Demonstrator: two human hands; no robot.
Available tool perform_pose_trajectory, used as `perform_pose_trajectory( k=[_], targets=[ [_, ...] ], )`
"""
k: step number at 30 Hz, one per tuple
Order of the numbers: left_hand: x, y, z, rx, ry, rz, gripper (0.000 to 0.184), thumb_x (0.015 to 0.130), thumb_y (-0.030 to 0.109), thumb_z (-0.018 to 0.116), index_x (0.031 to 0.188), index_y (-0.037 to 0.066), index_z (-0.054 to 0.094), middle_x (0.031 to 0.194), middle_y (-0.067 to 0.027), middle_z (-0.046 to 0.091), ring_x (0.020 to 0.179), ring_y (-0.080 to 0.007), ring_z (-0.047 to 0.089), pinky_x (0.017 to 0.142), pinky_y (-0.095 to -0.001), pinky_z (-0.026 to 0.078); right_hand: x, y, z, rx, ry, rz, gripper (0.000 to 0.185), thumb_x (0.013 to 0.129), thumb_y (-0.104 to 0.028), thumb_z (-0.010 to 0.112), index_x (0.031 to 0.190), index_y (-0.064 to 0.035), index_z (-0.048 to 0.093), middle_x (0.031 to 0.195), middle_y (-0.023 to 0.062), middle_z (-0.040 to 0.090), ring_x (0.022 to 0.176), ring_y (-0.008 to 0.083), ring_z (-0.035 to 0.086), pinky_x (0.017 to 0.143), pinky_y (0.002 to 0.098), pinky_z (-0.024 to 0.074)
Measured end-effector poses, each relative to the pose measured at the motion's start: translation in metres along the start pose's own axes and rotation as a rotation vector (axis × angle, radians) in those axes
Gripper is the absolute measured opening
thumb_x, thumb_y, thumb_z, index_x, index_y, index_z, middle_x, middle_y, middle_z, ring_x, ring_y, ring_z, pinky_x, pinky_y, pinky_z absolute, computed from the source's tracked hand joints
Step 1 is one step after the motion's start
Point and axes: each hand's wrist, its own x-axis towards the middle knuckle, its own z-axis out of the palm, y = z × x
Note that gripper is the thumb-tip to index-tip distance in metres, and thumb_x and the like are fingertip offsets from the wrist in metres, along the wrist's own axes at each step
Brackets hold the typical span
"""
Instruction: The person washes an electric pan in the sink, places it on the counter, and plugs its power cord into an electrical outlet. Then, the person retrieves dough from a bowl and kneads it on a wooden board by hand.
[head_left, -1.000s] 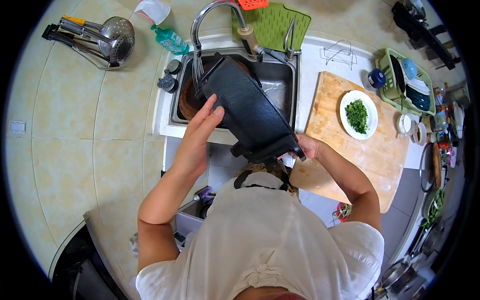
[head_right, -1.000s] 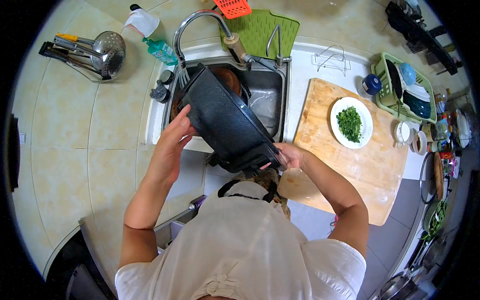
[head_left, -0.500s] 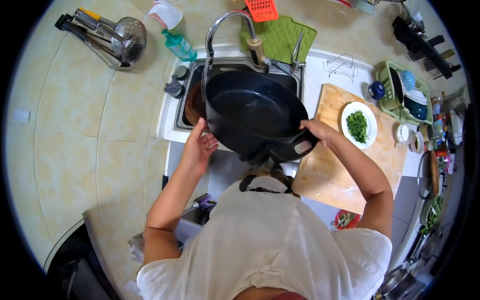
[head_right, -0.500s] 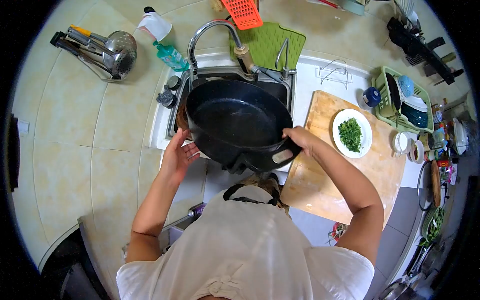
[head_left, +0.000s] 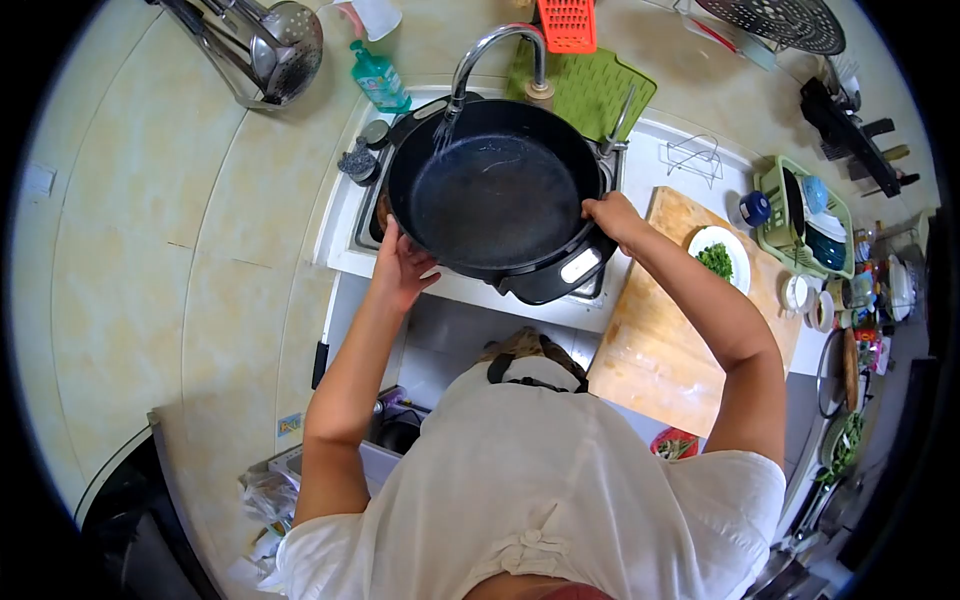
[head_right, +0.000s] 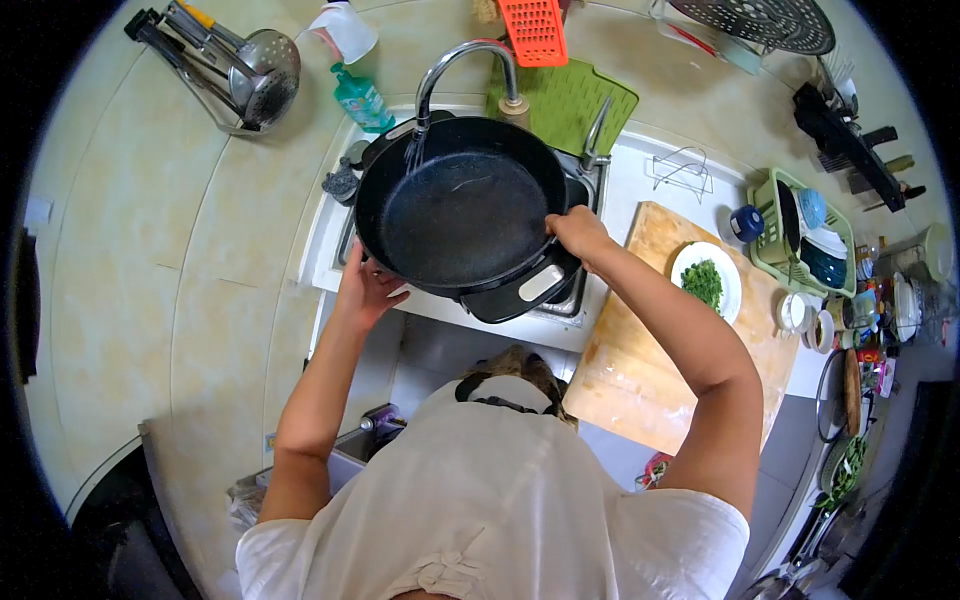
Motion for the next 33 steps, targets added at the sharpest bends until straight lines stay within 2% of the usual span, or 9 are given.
perform_pose_trajectory(
  k=[4, 10, 14, 17, 22, 25, 29, 30, 33],
  targets=[
    [0.011, 0.007, 0.001, -0.029, -0.109, 0.015, 0.094, 0.075, 0.079, 0.049, 0.141, 0.013, 0.037, 0.136, -0.0206, 0.044, 0.123, -0.0356, 0.043, 0.103, -0.0558, 0.027, 0.004, 0.004, -0.002, -0.048, 0.082, 0.058, 0.035, 0.073, -0.029, 0.061, 0.077, 0.005, 0.068, 0.079, 0.0224, 0.066, 0.077, 0.0322, 0.065, 0.07, 0.0381, 0.0481],
    [0.027, 0.029, -0.005, -0.036, -0.049, 0.068, 0.076, 0.073, 0.057, 0.069, 0.129, 0.01, 0.046, 0.116, -0.0161, 0.054, 0.106, -0.0292, 0.053, 0.094, -0.0466, 0.04, 0.011, -0.009, 0.01, -0.021, 0.016, 0.032, 0.037, 0.072, -0.028, 0.061, 0.079, 0.0082, 0.066, 0.08, 0.0231, 0.066, 0.076, 0.0325, 0.065, 0.069, 0.039, 0.0475],
    [0.008, 0.038, -0.027, 0.011, 0.075, 0.046, 0.056, 0.078, 0.045, 0.065, 0.12, 0.012, 0.051, 0.108, -0.0151, 0.058, 0.102, -0.0292, 0.057, 0.097, -0.0533, 0.038, 0.008, 0.007, 0.055, 0.162, 0.04, -0.011, 0.035, 0.073, -0.027, 0.062, 0.075, 0.0079, 0.066, 0.069, 0.0212, 0.063, 0.07, 0.032, 0.064, 0.069, 0.0403, 0.0463],
    [0.005, 0.027, -0.014, 0.013, 0.092, 0.083, 0.051, 0.078, 0.043, 0.064, 0.117, 0.012, 0.052, 0.11, -0.0143, 0.058, 0.102, -0.029, 0.056, 0.097, -0.0527, 0.038, 0.002, 0.011, 0.046, -0.019, 0.065, 0.011, 0.035, 0.075, -0.03, 0.06, 0.074, 0.0048, 0.067, 0.071, 0.0216, 0.065, 0.072, 0.0339, 0.065, 0.069, 0.0404, 0.0468],
    [0.035, 0.013, 0.0, -0.064, -0.029, 0.049, 0.056, 0.079, 0.04, 0.063, 0.124, 0.011, 0.05, 0.123, -0.0144, 0.053, 0.111, -0.0305, 0.051, 0.096, -0.0515, 0.04, 0.009, 0.019, 0.017, -0.128, 0.173, -0.008, 0.043, 0.075, -0.035, 0.057, 0.076, 0.0062, 0.067, 0.08, 0.028, 0.065, 0.08, 0.0414, 0.064, 0.075, 0.0444, 0.0486],
    [0.03, 0.028, 0.006, -0.153, -0.01, 0.03, 0.061, 0.076, 0.038, 0.068, 0.125, 0.008, 0.049, 0.116, -0.0134, 0.055, 0.105, -0.0286, 0.053, 0.097, -0.0452, 0.04, 0.017, 0.012, 0.026, -0.155, 0.182, -0.058, 0.043, 0.076, -0.035, 0.057, 0.078, 0.0063, 0.067, 0.082, 0.0301, 0.064, 0.083, 0.0429, 0.064, 0.077, 0.0454, 0.0486],
    [0.02, 0.037, -0.004, 0.015, 0.116, 0.089, 0.078, 0.073, 0.043, 0.071, 0.137, 0.009, 0.041, 0.132, -0.0131, 0.047, 0.12, -0.0312, 0.043, 0.098, -0.053, 0.036, 0.009, 0.003, 0.055, -0.184, 0.121, -0.058, 0.044, 0.078, -0.038, 0.057, 0.083, 0.004, 0.069, 0.086, 0.0313, 0.064, 0.091, 0.0437, 0.063, 0.084, 0.0465, 0.0474],
    [0.021, 0.033, -0.009, 0.043, 0.108, 0.088, 0.074, 0.072, 0.039, 0.069, 0.134, 0.01, 0.043, 0.133, -0.0115, 0.046, 0.121, -0.0313, 0.042, 0.098, -0.0563, 0.033, 0.007, 0.003, 0.059, -0.171, 0.113, -0.056, 0.043, 0.078, -0.038, 0.057, 0.084, 0.003, 0.069, 0.087, 0.0301, 0.065, 0.09, 0.0429, 0.064, 0.084, 0.045, 0.0476],
    [0.022, 0.021, -0.01, 0.016, 0.151, 0.074, 0.067, 0.072, 0.035, 0.066, 0.131, 0.01, 0.045, 0.133, -0.011, 0.047, 0.12, -0.0285, 0.046, 0.096, -0.0562, 0.039, -0.003, 0.003, 0.044, -0.098, 0.038, -0.012, 0.043, 0.078, -0.038, 0.057, 0.085, 0.003, 0.069, 0.086, 0.0284, 0.066, 0.086, 0.0414, 0.065, 0.082, 0.0433, 0.0482]
  ],
)
